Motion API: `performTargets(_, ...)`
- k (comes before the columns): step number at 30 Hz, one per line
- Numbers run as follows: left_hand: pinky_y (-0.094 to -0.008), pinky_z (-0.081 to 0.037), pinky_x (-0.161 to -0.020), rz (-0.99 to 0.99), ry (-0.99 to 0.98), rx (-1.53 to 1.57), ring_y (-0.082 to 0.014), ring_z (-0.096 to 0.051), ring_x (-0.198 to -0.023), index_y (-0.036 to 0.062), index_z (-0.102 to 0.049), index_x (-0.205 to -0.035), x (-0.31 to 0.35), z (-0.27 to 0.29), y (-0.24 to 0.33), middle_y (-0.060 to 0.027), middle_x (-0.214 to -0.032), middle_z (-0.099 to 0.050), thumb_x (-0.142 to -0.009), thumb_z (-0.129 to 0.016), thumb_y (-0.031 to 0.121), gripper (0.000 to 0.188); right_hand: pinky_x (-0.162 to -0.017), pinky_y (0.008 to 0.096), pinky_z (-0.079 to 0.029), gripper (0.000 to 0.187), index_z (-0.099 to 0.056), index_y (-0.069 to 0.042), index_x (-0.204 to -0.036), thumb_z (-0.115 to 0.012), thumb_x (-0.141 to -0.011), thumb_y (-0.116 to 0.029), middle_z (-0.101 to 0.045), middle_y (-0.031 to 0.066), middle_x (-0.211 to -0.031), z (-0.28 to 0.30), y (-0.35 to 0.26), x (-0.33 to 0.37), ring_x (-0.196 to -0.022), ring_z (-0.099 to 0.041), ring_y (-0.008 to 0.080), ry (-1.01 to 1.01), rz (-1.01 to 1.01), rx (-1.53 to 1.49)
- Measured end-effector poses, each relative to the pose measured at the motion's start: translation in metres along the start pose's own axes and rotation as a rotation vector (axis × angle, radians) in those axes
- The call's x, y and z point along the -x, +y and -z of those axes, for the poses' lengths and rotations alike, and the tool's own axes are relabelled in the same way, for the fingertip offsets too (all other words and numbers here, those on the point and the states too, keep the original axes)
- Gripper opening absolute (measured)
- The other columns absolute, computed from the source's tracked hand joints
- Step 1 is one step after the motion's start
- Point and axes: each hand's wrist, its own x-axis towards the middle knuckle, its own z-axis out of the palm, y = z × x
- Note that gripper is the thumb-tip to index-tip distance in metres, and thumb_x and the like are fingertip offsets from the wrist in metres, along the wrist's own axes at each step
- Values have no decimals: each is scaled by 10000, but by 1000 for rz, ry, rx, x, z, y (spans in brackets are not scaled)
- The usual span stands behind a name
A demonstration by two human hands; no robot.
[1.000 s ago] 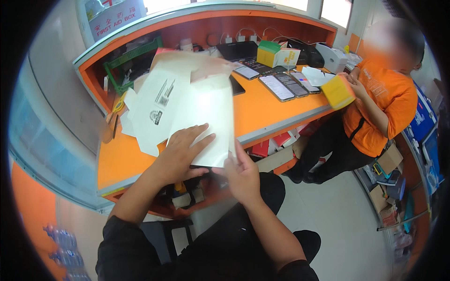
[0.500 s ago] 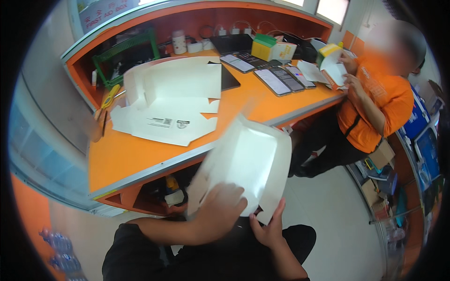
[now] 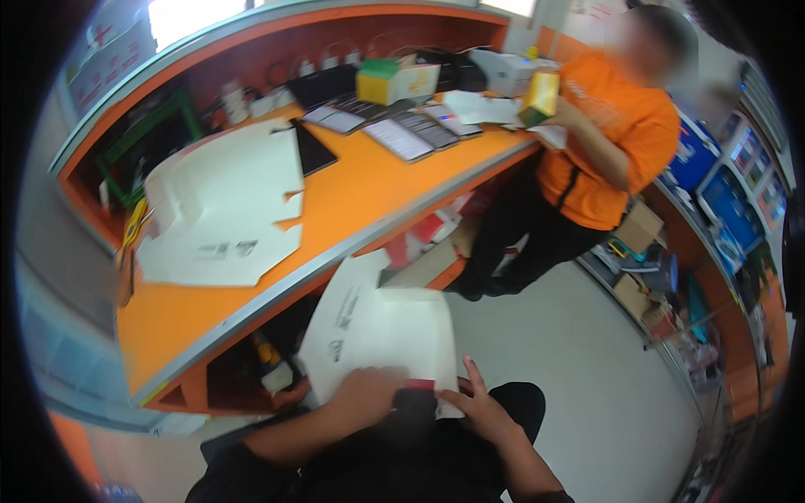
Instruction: The person assembles red and white cardboard boxes by folding flaps and tucking tabs. They repeatedly pick up flat-packed boxes, fold them into shape, and place them on the counter or into a pile.
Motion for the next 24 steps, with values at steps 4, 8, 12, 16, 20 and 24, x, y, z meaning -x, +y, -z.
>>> performTargets(4, -498, -525, -810, 52, 49, 39, -402, -677, -902, 67, -660, -1103, -11, 4, -3, -187, -947, -692, -937, -646, 178, 200, -1045, 446, -479, 609, -673, -180, -1246, -727, -687, 54, -506, 154, -1501, 17, 8, -23, -1182, -624, 338, 43, 306, 133)
performTargets(8, -455, -524, -817, 119, 139, 244, -401, -679, -913, 44, -700, -1052, -8, 6, 1, -204, -953, -704, -933, -666, 145, 160, -883, 387, -520, 510, -691, -169, -1196, -720, -718, 5, -664, 44, -1171, 11, 2, -35, -1000, -654, 261, 66, 410, 91)
performTargets(12, -448, -522, -830, 104, 36, 296, -415, -674, -937, 45, -718, -1065, -12, 12, 4, -214, -966, -711, -952, -640, 138, 165, -826, 382, -508, 211, -684, -97, -1101, -695, -890, -95, -684, 50, -1020, -7, -6, -39, -955, -645, 263, 298, 363, 157)
performTargets(16, -455, -523, -837, 141, 58, 303, -426, -675, -941, 43, -722, -1073, -6, 17, 14, -217, -966, -712, -963, -620, 137, 177, -809, 385, -515, 156, -695, -80, -1072, -695, -921, -118, -698, 63, -1031, -16, -19, -42, -931, -639, 261, 497, 208, -42)
performTargets(20, -446, -530, -820, 114, 74, 326, -418, -683, -915, 29, -719, -1076, -6, 13, 20, -223, -947, -706, -962, -625, 132, 180, -807, 373, -512, 135, -711, -79, -1046, -698, -916, -112, -697, 73, -1101, -7, -25, -40, -912, -639, 256, 528, 235, 9)
performTargets(24, -404, -546, -781, 52, 101, 406, -358, -705, -868, 20, -721, -1070, -4, 7, 19, -197, -941, -713, -928, -697, 110, 170, -820, 365, -502, 190, -725, -109, -1073, -700, -889, -74, -667, 82, -1219, 11, -28, -40, -921, -632, 257, 393, 287, 8)
